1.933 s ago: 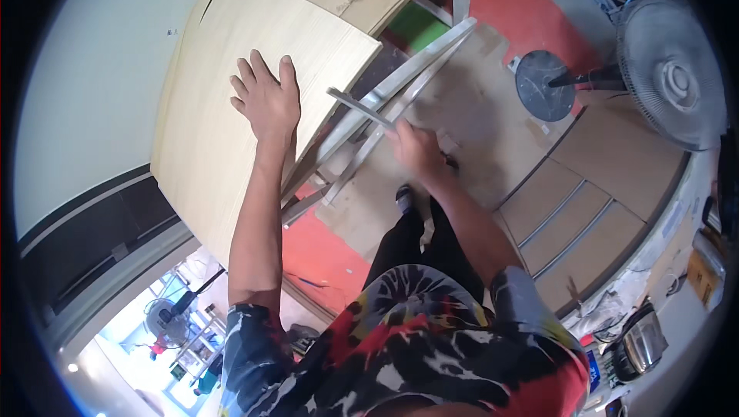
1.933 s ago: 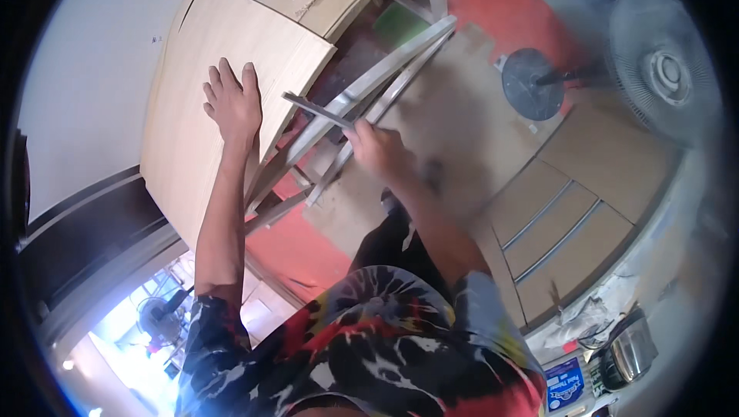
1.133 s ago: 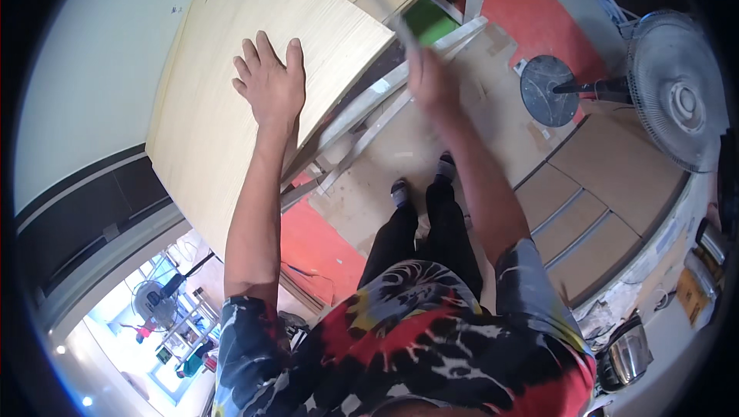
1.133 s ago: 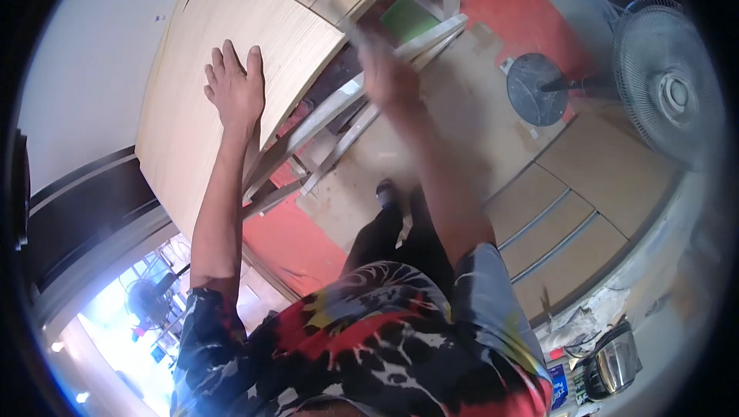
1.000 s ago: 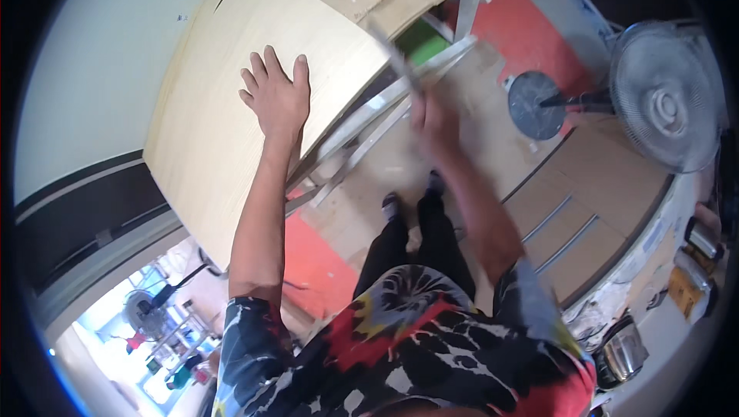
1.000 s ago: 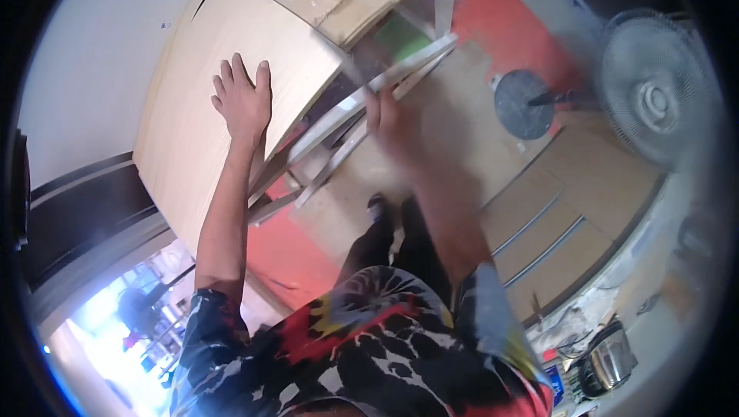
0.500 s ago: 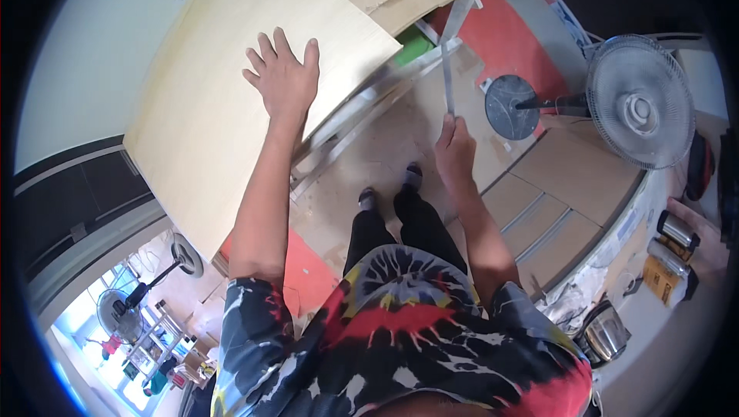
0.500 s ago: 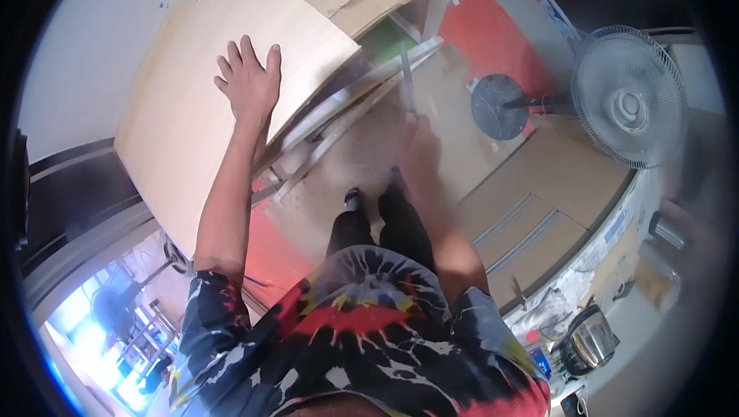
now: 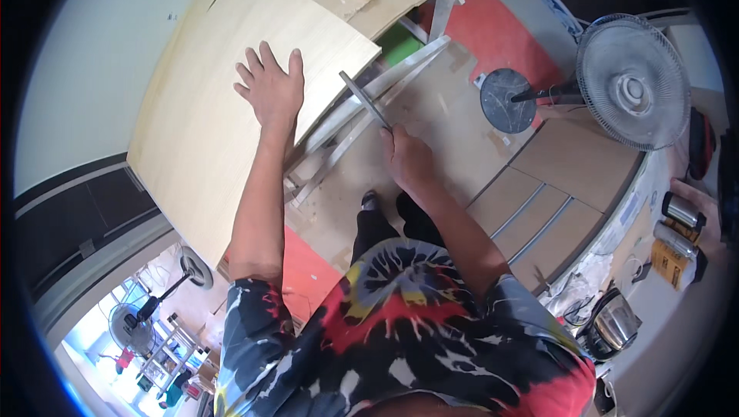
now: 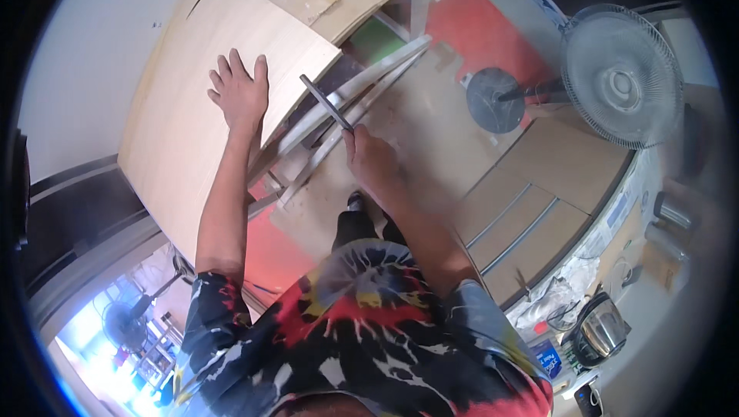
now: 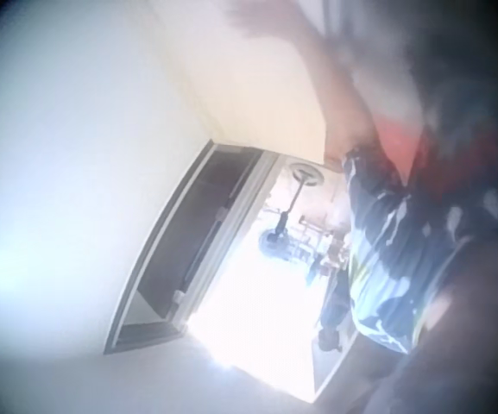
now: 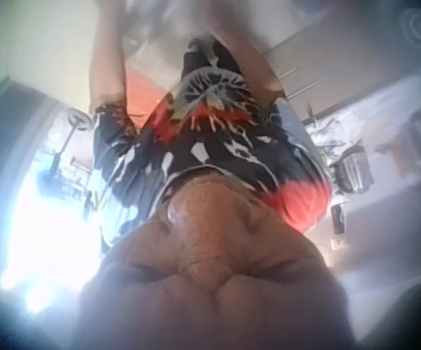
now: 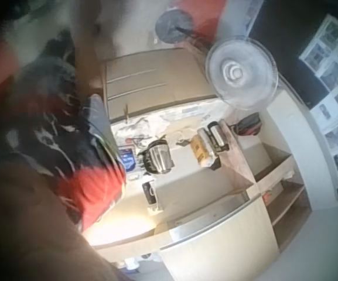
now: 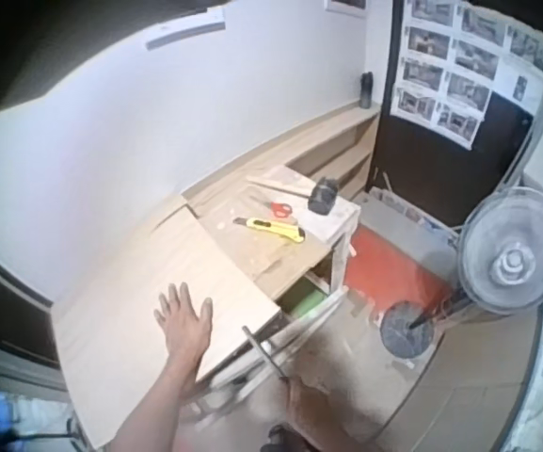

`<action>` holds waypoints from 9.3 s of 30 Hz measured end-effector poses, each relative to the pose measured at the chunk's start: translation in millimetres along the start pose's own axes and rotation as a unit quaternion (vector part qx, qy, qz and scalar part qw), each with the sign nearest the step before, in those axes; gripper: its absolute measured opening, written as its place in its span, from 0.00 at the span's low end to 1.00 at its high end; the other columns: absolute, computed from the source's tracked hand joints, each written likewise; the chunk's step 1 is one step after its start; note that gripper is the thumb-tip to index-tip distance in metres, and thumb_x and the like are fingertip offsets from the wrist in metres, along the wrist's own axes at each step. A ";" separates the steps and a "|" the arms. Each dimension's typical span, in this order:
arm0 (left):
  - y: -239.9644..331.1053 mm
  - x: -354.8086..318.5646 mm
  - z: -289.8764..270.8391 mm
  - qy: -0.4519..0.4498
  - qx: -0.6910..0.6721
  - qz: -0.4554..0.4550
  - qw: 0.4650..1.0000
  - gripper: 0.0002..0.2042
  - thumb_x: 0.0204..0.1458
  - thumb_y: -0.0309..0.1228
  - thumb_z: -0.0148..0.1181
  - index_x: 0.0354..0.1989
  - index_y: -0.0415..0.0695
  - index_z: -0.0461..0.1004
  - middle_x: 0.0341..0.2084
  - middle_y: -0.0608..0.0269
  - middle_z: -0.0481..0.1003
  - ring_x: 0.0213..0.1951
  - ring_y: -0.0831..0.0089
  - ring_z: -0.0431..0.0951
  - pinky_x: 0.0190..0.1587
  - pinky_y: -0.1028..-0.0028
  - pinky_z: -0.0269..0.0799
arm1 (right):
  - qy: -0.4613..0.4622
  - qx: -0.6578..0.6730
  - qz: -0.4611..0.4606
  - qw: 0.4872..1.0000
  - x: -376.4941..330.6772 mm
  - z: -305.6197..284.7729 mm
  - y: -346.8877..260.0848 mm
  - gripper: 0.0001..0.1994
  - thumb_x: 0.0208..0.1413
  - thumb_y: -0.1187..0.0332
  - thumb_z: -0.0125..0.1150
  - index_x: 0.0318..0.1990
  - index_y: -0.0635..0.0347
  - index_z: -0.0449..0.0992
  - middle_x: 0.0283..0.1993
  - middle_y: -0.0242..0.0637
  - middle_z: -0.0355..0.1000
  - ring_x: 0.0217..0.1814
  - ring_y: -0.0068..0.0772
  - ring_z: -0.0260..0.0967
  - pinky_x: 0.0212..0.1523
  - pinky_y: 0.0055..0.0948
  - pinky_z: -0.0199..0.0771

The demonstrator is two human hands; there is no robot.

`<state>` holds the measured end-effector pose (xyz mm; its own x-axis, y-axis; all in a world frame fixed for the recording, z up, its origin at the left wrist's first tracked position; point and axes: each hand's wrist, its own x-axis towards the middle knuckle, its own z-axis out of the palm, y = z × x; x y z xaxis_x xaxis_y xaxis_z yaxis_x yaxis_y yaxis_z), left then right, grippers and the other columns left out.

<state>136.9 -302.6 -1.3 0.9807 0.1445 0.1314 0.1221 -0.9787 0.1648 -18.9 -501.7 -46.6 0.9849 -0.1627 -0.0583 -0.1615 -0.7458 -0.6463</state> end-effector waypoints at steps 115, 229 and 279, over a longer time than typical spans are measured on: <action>83.6 7.3 6.9 -0.019 0.005 -0.062 0.998 0.36 0.61 0.56 0.46 0.71 0.43 0.54 0.72 0.43 0.50 0.73 0.41 0.43 0.71 0.43 0.38 | -0.131 0.321 0.080 0.935 89.0 -38.1 10.3 0.19 0.69 0.58 0.45 0.35 0.67 0.73 0.28 0.60 0.72 0.34 0.66 0.71 0.36 0.54 0.69; 178.3 -121.9 35.3 -0.458 -0.071 0.270 0.844 0.15 0.56 0.35 0.54 0.48 0.44 0.77 0.40 0.43 0.79 0.45 0.47 0.80 0.50 0.55 0.76 | 0.020 0.208 -0.028 0.978 97.5 -74.2 142.0 0.13 0.65 0.63 0.58 0.39 0.67 0.75 0.24 0.38 0.70 0.28 0.25 0.66 0.32 0.33 0.69; -144.4 -171.8 -57.4 -0.094 0.013 0.080 0.992 0.36 0.53 0.43 0.64 0.69 0.42 0.59 0.70 0.49 0.56 0.73 0.45 0.48 0.71 0.41 0.37 | -0.057 0.168 0.071 0.982 125.0 -61.3 -20.8 0.13 0.60 0.59 0.61 0.38 0.62 0.76 0.25 0.32 0.70 0.29 0.25 0.65 0.33 0.31 0.66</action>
<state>-57.9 -177.8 8.4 0.9987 -0.0413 -0.0315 -0.0368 -0.9906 0.1314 103.8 -546.1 6.2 0.9577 -0.1616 -0.2382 -0.2867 -0.4626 -0.8389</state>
